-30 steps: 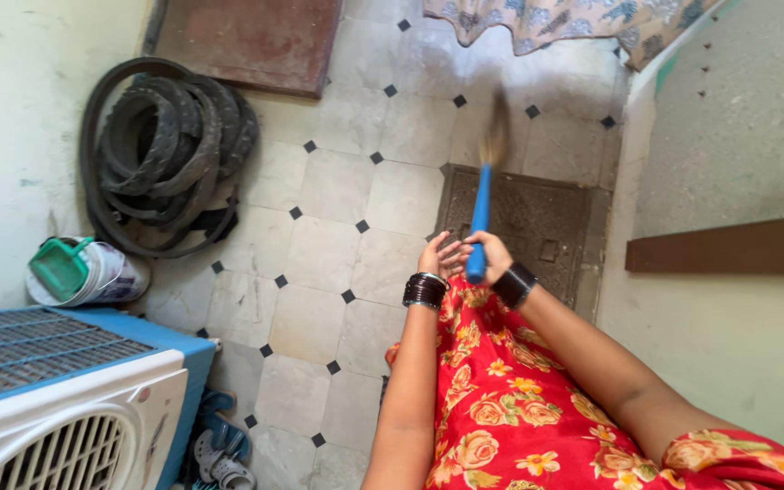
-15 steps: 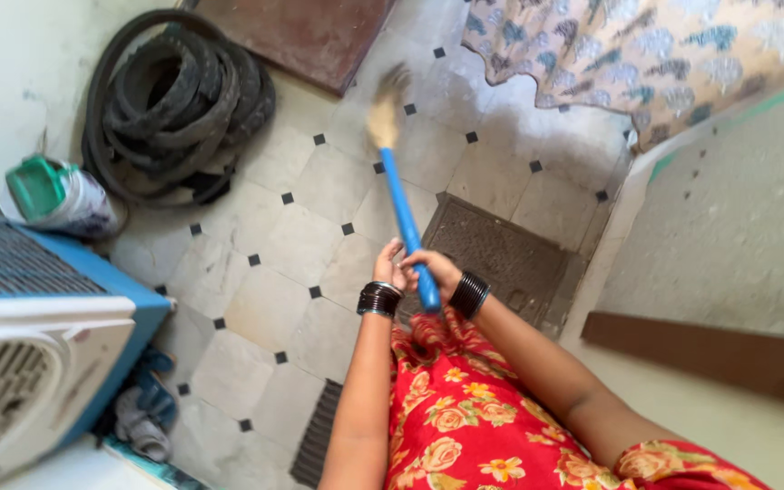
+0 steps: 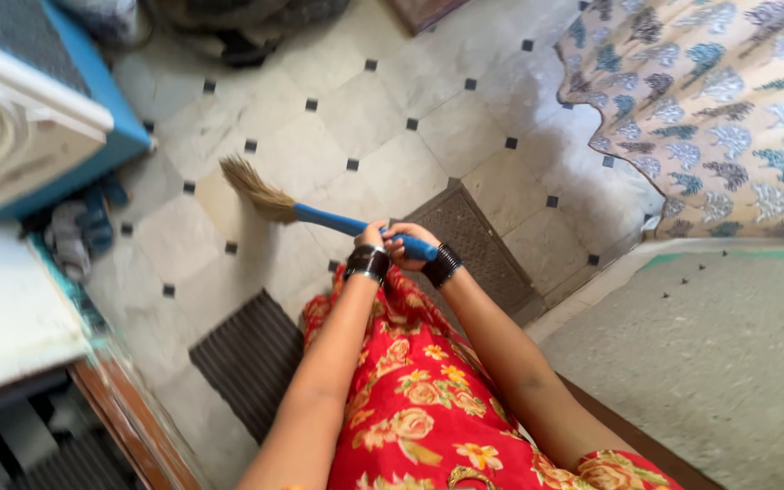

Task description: The person sweeps a tiled floor using a broom, moving it across the tiles and near several floor mats and household items.

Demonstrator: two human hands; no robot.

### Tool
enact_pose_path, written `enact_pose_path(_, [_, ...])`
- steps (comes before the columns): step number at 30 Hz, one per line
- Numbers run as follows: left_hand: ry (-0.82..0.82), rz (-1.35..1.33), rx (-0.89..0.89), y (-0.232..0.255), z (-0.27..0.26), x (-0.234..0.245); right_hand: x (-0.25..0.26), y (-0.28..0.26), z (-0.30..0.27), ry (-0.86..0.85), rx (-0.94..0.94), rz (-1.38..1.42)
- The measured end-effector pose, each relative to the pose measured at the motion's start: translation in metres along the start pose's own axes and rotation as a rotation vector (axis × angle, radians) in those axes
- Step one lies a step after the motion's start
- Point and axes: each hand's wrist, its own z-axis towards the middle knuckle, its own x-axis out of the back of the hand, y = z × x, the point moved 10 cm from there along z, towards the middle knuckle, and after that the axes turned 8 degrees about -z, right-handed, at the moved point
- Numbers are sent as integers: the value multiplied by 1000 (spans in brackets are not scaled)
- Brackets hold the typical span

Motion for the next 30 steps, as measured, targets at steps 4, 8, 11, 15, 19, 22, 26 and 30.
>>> enact_pose_path(4, [-232, 171, 221, -73, -16, -43, 38, -7, -49, 52, 284, 141])
enact_pose_path(8, [-295, 482, 329, -140, -38, -80, 64, -1, -121, 46, 511, 220])
enact_pose_path(11, [-519, 564, 214, -147, -60, -130, 80, -9, -156, 253, 613, 249])
enact_pose_path(15, [-682, 666, 94, -115, -85, -135, 38, -22, -148, 377, 683, -80])
enact_pose_path(19, [-662, 526, -15, -78, -85, -92, -2, 12, -113, 472, 618, -279])
enact_pose_path(22, [-597, 439, -183, -58, -76, -36, 18, 48, -76, 569, 445, -373])
enact_pose_path(26, [-330, 199, -382, -43, -67, 42, 52, 98, -37, 329, 81, -356])
enact_pose_path(30, [-82, 0, -364, -51, -83, 108, 79, 118, -21, 352, -80, -419])
